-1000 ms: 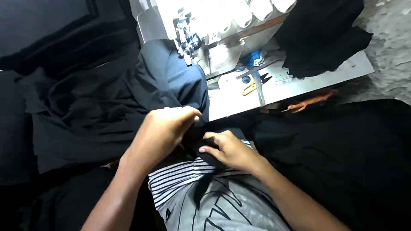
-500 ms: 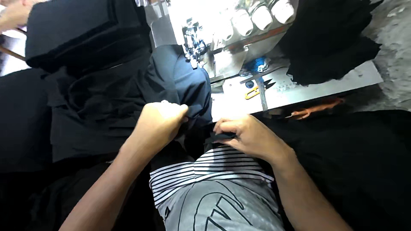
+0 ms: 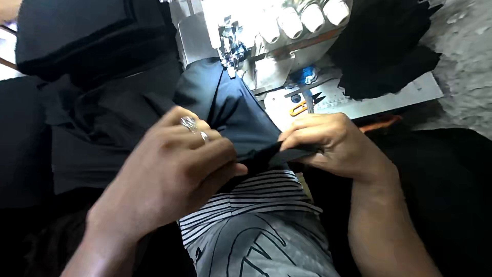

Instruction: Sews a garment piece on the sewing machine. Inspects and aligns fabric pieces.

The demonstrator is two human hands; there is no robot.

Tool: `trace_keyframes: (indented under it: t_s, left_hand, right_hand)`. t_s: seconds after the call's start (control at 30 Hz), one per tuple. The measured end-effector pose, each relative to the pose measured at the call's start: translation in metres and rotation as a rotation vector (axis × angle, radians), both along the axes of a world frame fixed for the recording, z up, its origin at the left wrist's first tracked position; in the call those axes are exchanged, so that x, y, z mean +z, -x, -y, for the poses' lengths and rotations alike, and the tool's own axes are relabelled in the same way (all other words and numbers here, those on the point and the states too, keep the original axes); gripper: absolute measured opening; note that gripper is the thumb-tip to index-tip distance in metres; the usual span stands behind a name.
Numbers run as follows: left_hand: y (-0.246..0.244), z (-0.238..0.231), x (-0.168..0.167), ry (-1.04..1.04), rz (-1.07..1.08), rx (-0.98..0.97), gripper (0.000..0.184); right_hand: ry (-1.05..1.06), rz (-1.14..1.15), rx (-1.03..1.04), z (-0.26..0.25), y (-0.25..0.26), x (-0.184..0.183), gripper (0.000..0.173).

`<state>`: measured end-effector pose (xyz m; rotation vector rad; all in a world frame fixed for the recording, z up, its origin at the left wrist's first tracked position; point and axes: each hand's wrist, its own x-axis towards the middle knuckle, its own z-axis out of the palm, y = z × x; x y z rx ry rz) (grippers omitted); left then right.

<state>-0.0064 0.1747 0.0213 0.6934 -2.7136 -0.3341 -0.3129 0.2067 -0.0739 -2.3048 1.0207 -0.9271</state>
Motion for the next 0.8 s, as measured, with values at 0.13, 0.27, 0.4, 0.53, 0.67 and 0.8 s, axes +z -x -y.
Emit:
trace_keyframes:
  t_s: [0.13,0.27,0.4,0.53,0.67,0.8]
  left_hand:
    - [-0.006,0.030,-0.060,-0.054,0.120,0.221,0.032]
    - [0.025,0.051,-0.071,0.078,-0.301,0.647,0.021]
    - [0.016,0.081,-0.117,-0.126,-0.245,0.601,0.050]
    - [0.000,0.084,-0.110,-0.220,-0.135,0.529,0.054]
    - [-0.001,0.072,-0.105,-0.186,-0.056,0.546,0.056]
    - [0.018,0.027,-0.074,-0.051,-0.158,0.515,0.056]
  right_hand:
    - [-0.132,-0.098,-0.249,0.008,-0.003,-0.053,0.013]
    - [-0.163,-0.068,-0.279,0.025,-0.015,-0.071,0.018]
    - [-0.210,0.041,-0.259,0.031,-0.008,-0.077,0.018]
    - [-0.213,0.085,-0.355,0.033,-0.006,-0.085,0.016]
    - [-0.179,0.039,-0.381,0.029,-0.013,-0.083,0.013]
    - [-0.138,0.161,-0.341,0.014,-0.019,-0.055,0.015]
